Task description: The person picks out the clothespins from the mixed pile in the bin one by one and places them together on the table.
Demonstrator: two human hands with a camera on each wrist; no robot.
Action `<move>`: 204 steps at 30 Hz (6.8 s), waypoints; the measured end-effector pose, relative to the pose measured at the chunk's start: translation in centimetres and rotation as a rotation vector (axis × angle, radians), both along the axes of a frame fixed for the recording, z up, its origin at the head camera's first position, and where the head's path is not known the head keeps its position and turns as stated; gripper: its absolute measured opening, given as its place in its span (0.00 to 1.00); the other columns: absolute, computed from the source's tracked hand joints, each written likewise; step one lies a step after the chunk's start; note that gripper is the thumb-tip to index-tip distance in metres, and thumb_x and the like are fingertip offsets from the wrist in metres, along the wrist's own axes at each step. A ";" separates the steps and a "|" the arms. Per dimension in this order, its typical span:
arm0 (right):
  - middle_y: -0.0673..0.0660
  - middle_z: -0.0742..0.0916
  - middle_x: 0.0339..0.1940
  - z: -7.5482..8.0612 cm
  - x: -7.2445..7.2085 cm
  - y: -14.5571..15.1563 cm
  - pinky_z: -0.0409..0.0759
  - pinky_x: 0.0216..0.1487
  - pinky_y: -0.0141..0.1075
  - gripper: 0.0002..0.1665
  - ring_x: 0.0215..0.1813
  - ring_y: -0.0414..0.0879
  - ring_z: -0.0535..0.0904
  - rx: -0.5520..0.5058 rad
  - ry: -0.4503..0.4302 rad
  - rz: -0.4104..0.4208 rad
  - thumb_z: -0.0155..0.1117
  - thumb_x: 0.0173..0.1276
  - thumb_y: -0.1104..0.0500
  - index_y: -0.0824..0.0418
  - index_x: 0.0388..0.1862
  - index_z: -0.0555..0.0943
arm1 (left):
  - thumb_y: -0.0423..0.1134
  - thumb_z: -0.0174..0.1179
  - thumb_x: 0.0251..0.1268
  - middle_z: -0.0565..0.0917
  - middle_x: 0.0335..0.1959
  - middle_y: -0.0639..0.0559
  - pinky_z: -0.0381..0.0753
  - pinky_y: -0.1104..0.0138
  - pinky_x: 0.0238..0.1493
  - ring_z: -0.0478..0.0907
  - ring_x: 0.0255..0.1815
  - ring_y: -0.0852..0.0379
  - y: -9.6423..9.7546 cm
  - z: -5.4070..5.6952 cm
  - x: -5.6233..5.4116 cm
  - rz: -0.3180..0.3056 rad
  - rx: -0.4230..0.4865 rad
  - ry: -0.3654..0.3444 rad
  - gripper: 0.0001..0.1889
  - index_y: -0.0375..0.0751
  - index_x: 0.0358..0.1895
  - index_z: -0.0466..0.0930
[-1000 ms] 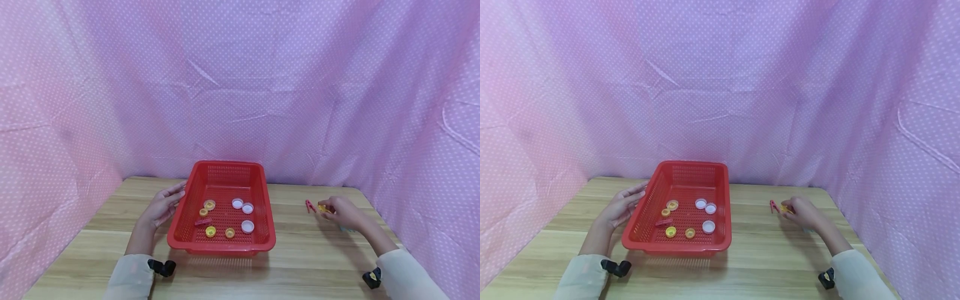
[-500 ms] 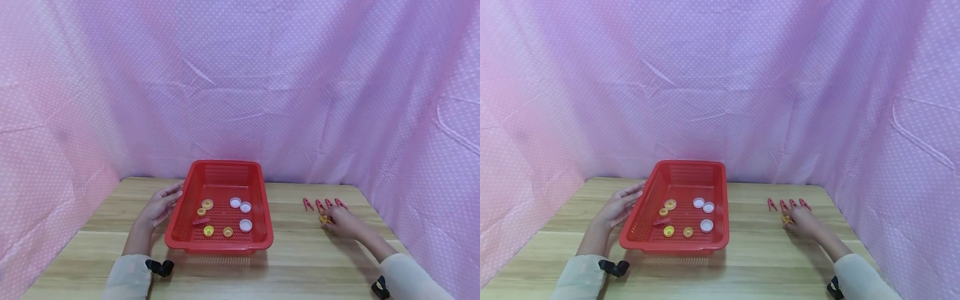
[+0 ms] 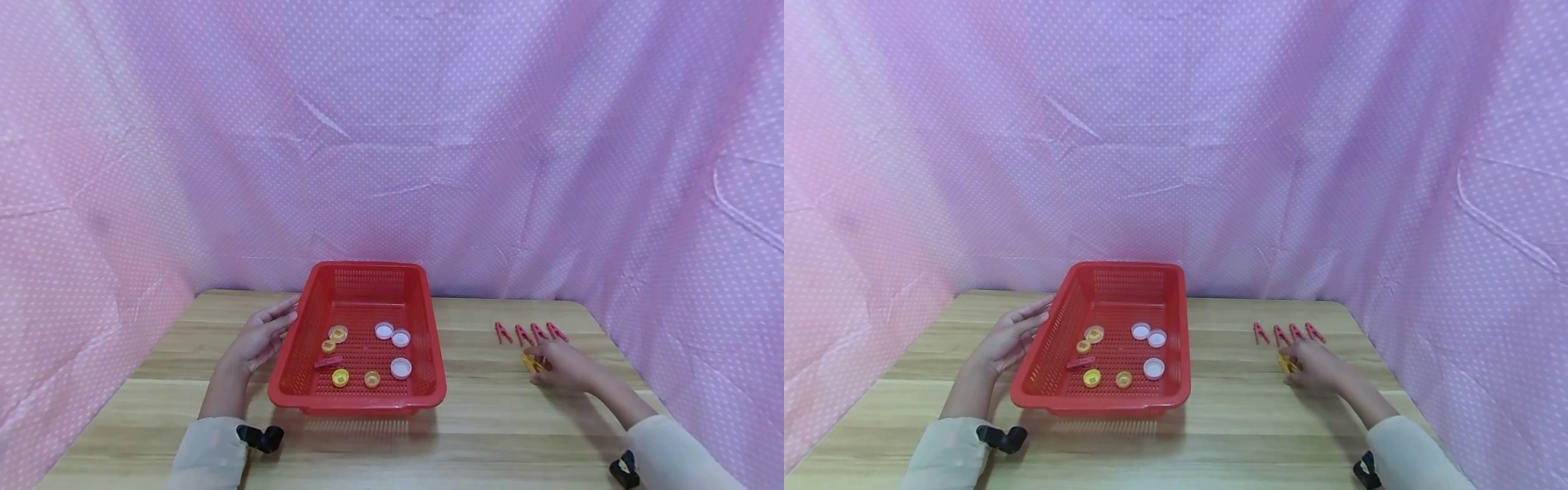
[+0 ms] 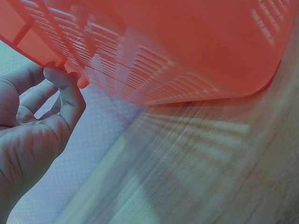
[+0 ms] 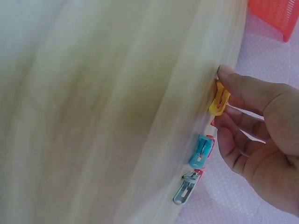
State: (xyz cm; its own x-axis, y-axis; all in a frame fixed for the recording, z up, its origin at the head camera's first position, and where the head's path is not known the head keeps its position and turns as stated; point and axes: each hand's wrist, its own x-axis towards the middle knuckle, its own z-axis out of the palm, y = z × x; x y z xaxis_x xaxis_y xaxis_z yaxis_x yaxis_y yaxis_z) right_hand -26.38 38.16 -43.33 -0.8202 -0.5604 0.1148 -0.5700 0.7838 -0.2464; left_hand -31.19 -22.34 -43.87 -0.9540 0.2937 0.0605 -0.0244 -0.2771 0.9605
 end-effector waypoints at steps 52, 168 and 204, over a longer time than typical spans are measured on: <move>0.53 0.86 0.36 6.0 -2.6 -9.3 0.82 0.38 0.38 0.20 0.37 0.44 0.81 0.027 0.131 0.019 0.73 0.68 0.57 0.69 0.53 0.85 | 0.31 0.51 0.81 0.83 0.59 0.50 0.87 0.61 0.51 0.86 0.52 0.56 -0.2 0.0 0.0 -0.035 0.029 0.013 0.30 0.32 0.80 0.54; 0.44 0.85 0.33 6.0 -3.6 -29.8 0.85 0.47 0.35 0.08 0.39 0.38 0.80 0.347 -0.304 0.067 0.73 0.68 0.55 0.51 0.45 0.89 | 0.32 0.52 0.80 0.84 0.59 0.50 0.86 0.61 0.52 0.86 0.53 0.55 -0.1 -0.2 0.1 -0.050 0.053 0.008 0.31 0.33 0.80 0.54; 0.44 0.86 0.41 3.2 -4.4 -29.5 0.87 0.51 0.37 0.21 0.43 0.38 0.82 0.204 -0.347 0.123 0.74 0.67 0.59 0.47 0.58 0.87 | 0.31 0.51 0.81 0.84 0.59 0.51 0.87 0.62 0.51 0.85 0.52 0.57 0.0 -0.2 -0.1 -0.033 0.040 0.019 0.30 0.31 0.80 0.53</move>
